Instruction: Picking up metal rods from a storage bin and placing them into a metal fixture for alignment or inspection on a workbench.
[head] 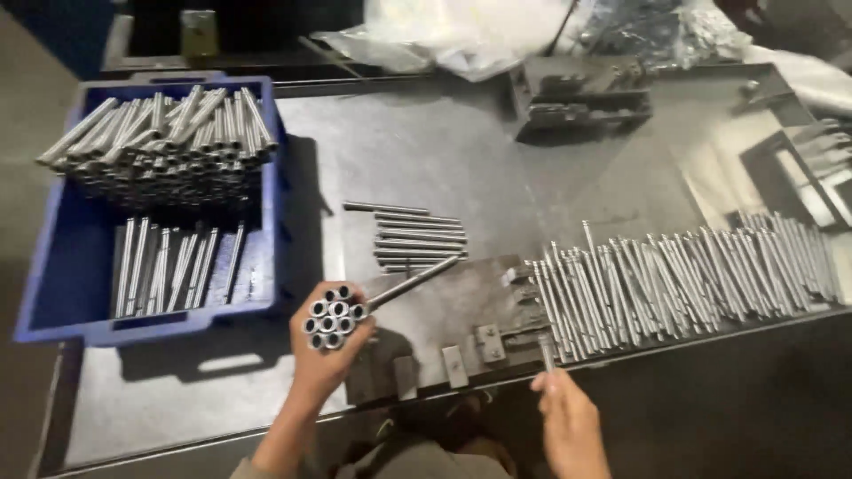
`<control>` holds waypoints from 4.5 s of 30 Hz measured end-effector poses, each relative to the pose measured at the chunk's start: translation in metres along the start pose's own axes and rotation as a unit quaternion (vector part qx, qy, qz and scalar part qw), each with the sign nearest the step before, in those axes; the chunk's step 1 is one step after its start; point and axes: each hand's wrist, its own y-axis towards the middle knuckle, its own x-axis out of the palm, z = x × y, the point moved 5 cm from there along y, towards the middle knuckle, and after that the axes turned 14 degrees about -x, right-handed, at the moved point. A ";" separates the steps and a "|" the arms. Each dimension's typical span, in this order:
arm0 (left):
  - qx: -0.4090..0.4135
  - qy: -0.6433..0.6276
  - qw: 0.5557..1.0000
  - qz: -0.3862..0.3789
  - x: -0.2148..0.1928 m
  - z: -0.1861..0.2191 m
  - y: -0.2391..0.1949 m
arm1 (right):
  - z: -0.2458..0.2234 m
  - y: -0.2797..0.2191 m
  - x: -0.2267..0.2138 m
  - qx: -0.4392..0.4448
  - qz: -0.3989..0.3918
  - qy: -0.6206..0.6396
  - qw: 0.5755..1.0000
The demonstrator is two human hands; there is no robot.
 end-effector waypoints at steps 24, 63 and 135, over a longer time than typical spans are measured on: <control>-0.029 0.014 0.998 0.060 -0.003 -0.012 0.006 | 0.070 0.174 -0.080 -0.032 0.064 -0.357 0.931; 0.008 -0.055 0.992 -0.113 0.010 0.013 -0.003 | -0.133 -0.009 0.074 -0.372 -0.159 0.081 0.911; -0.004 -0.061 0.997 -0.045 0.010 0.013 0.006 | -0.140 0.035 0.137 -0.452 -0.145 -0.172 0.863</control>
